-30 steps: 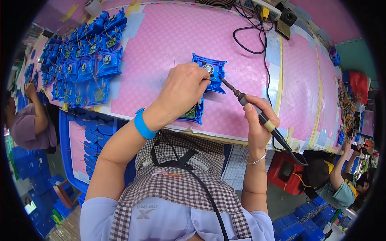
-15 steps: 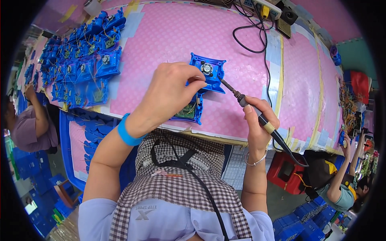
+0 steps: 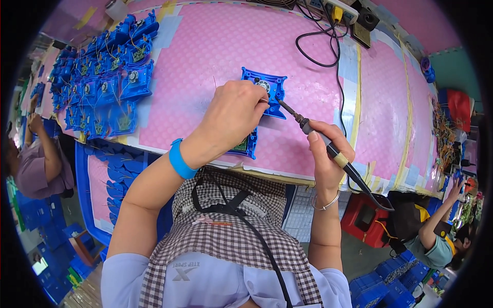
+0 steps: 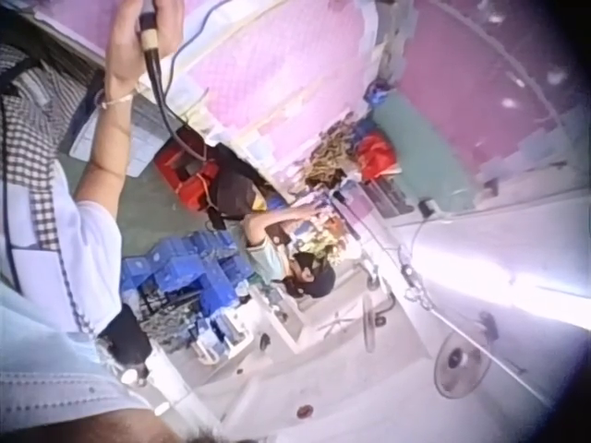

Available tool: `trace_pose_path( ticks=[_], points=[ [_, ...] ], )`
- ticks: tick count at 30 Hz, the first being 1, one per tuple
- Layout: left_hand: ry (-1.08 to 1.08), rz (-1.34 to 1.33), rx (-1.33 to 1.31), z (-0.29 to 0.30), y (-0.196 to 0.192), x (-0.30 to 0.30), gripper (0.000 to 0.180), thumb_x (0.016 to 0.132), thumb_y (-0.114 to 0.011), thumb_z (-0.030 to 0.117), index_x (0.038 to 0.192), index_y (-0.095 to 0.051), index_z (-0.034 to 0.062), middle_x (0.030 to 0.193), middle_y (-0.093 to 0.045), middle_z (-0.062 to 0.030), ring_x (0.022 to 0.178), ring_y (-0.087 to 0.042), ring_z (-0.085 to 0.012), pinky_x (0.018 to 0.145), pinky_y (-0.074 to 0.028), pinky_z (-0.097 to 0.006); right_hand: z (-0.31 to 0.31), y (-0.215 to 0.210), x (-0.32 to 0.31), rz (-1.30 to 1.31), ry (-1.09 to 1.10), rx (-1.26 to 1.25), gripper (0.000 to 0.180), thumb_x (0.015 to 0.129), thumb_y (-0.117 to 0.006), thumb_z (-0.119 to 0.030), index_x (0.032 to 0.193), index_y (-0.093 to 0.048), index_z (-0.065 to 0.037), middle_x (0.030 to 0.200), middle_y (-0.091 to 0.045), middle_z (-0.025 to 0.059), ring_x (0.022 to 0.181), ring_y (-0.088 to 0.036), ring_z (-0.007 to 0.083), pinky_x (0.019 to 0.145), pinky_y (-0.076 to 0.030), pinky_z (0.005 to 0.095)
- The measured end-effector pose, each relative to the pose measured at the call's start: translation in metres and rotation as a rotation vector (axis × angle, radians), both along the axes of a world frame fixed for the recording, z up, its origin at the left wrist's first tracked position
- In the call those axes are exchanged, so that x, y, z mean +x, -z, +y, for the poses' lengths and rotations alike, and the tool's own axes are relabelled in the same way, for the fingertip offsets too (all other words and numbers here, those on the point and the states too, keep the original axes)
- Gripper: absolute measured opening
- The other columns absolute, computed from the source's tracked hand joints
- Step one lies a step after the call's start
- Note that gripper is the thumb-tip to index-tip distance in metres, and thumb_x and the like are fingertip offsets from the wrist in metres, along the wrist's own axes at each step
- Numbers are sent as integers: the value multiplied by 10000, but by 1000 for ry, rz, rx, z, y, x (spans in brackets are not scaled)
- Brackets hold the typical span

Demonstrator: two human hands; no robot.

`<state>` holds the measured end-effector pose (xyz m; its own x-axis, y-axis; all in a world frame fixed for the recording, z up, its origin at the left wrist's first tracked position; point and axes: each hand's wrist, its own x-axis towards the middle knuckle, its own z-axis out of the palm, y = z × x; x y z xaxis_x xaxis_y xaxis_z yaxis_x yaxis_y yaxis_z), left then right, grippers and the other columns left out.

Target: Soldering electronic components onto small blue plastic housings on a factory production line.

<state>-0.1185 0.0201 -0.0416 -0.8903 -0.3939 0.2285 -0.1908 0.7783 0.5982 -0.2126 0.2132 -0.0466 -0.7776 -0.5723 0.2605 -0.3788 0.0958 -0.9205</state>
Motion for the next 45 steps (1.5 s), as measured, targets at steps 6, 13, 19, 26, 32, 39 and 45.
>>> trace_pose_path(
  ticks=[6,13,19,26,32,39,45],
  points=[
    [13,-25,27,-1,-3,-2,105,764,-703,101,815,-699,9,750,-661,-149,687,-649,-306,634,-496,-394,1,-2,0,-29,15,-7,180,787,-695,-12,965,-707,13,818,-676,86,692,-586,133,624,-443,245],
    [10,-70,59,-1,-3,-4,104,785,-646,100,778,-673,0,751,-649,-190,750,-639,-375,695,-508,-481,3,0,0,-5,-1,-15,177,809,-662,2,980,-696,29,827,-655,76,679,-571,111,612,-429,225],
    [6,-71,3,-2,-1,-4,114,765,-700,115,807,-700,9,748,-671,-152,683,-655,-309,641,-507,-401,5,3,-1,-13,1,-23,177,822,-660,-14,989,-692,35,836,-663,82,686,-579,113,614,-439,224],
    [13,-79,42,-1,-4,-4,97,774,-639,85,776,-677,-4,763,-655,-194,762,-645,-368,717,-509,-484,15,8,-5,2,32,-34,196,864,-641,-61,1020,-680,51,853,-666,92,665,-580,102,591,-447,215],
    [8,-70,47,0,-4,-4,97,776,-629,82,761,-669,-5,766,-654,-190,772,-644,-366,720,-509,-486,15,9,-1,-13,72,-98,239,867,-636,-60,1065,-656,72,844,-665,115,661,-580,118,601,-455,228],
    [21,-61,23,-3,-5,-2,109,780,-635,96,771,-673,-6,752,-647,-185,756,-636,-372,713,-505,-487,12,6,2,-118,104,-196,243,869,-616,-33,1081,-641,83,817,-653,120,657,-571,130,605,-453,242],
    [-228,274,182,-28,-19,41,131,814,-720,113,871,-697,-3,805,-691,-74,682,-624,-145,603,-482,-300,17,7,1,-89,73,-247,224,868,-609,-19,1066,-644,79,842,-637,128,671,-562,140,620,-454,263]
  ],
)
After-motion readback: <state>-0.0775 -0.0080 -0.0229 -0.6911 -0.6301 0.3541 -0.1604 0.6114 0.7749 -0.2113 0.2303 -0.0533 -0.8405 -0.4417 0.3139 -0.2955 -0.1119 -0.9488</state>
